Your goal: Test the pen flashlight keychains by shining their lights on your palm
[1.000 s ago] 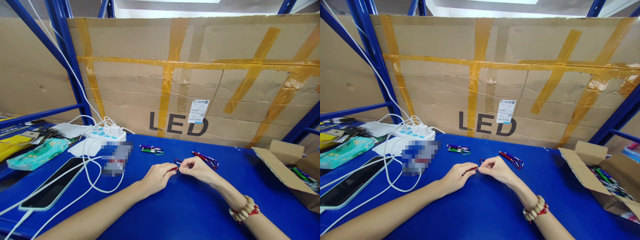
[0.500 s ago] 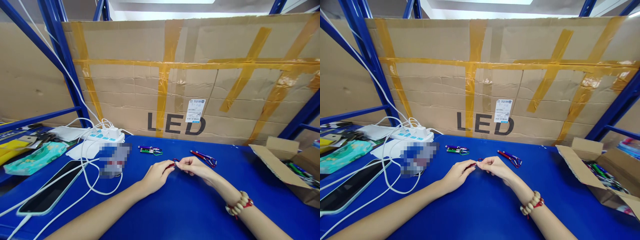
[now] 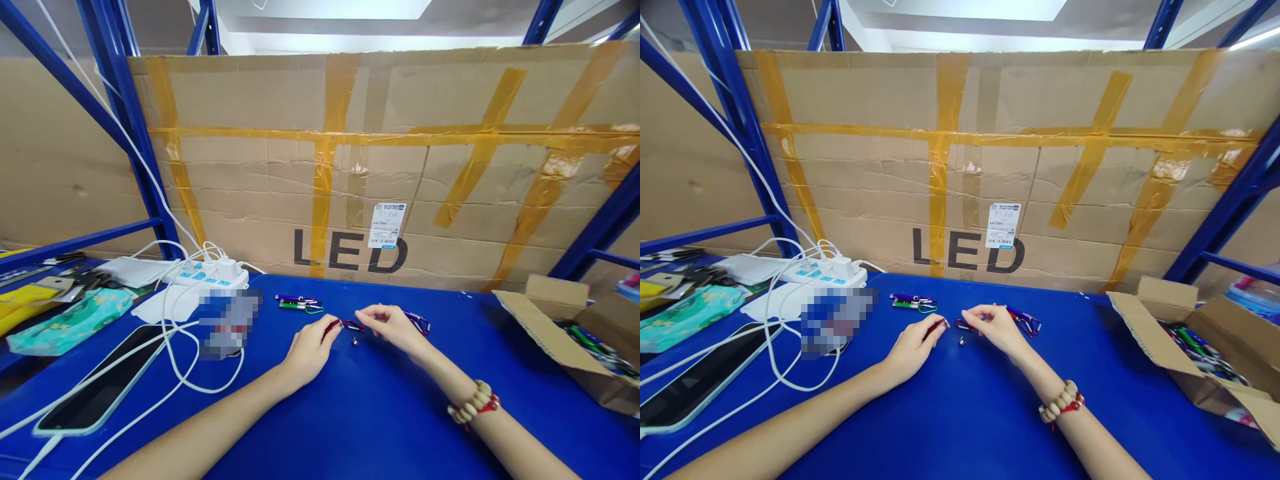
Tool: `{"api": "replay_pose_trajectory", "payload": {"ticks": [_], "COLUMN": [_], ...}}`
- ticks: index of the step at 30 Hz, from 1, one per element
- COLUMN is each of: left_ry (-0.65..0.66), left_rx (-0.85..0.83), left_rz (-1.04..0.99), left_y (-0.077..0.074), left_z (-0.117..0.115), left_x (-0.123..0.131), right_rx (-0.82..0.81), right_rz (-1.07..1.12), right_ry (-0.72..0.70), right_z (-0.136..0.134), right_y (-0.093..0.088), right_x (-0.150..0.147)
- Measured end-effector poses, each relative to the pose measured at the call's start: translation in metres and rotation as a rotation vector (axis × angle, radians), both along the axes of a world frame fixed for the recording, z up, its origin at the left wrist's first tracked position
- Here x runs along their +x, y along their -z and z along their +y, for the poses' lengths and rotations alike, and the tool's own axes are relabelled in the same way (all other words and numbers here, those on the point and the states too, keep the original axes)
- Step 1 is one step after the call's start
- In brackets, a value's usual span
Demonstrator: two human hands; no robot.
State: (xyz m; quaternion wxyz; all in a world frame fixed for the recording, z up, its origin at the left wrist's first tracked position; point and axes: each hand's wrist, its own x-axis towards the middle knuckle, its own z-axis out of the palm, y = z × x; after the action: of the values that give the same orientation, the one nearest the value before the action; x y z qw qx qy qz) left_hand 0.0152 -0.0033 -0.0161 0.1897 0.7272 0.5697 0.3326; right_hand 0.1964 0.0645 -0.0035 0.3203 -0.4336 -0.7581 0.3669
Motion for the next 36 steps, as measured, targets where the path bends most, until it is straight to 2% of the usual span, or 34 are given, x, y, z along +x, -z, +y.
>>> {"api": "replay_pose_trajectory", "payload": {"ticks": [5, 9, 12, 17, 20, 26, 28, 32, 36], "left_ry": [-0.050, -0.039, -0.013, 0.045, 0.069, 0.101, 0.147, 0.270, 0.300], "left_rx": [-0.013, -0.021, -0.011, 0.048, 0.079, 0.094, 0.083, 0.079, 0.109], "left_rz": [-0.015, -0.028, -0.041, -0.048, -0.047, -0.010, 0.010, 0.054, 0.082], "left_y": [0.002, 0.003, 0.004, 0.005, 0.006, 0.005, 0.004, 0.002, 0.004], "left_z": [0.002, 0.002, 0.002, 0.003, 0.004, 0.002, 0.000, -0.003, -0.006], "left_x": [0.000, 0.000, -0.001, -0.001, -0.001, -0.001, -0.001, -0.003, -0.005], "right_rx": [0.055, 0.063, 0.057, -0.082, -0.032, 0.111, 0.060, -0.184, -0.289], "right_rz": [-0.176, -0.223, -0.183, 0.020, 0.078, 0.044, 0.034, 0.009, 0.030], "right_ry": [-0.081, -0.123, -0.079, -0.022, -0.052, -0.084, -0.104, -0.187, -0.229], "right_z": [0.002, 0.000, -0.001, -0.004, -0.008, -0.018, -0.018, -0.015, -0.017], "right_y": [0.009, 0.009, 0.008, 0.002, -0.004, -0.012, -0.011, -0.008, -0.008], "right_x": [0.007, 0.007, 0.005, -0.001, -0.005, -0.009, -0.008, -0.003, -0.003]}}
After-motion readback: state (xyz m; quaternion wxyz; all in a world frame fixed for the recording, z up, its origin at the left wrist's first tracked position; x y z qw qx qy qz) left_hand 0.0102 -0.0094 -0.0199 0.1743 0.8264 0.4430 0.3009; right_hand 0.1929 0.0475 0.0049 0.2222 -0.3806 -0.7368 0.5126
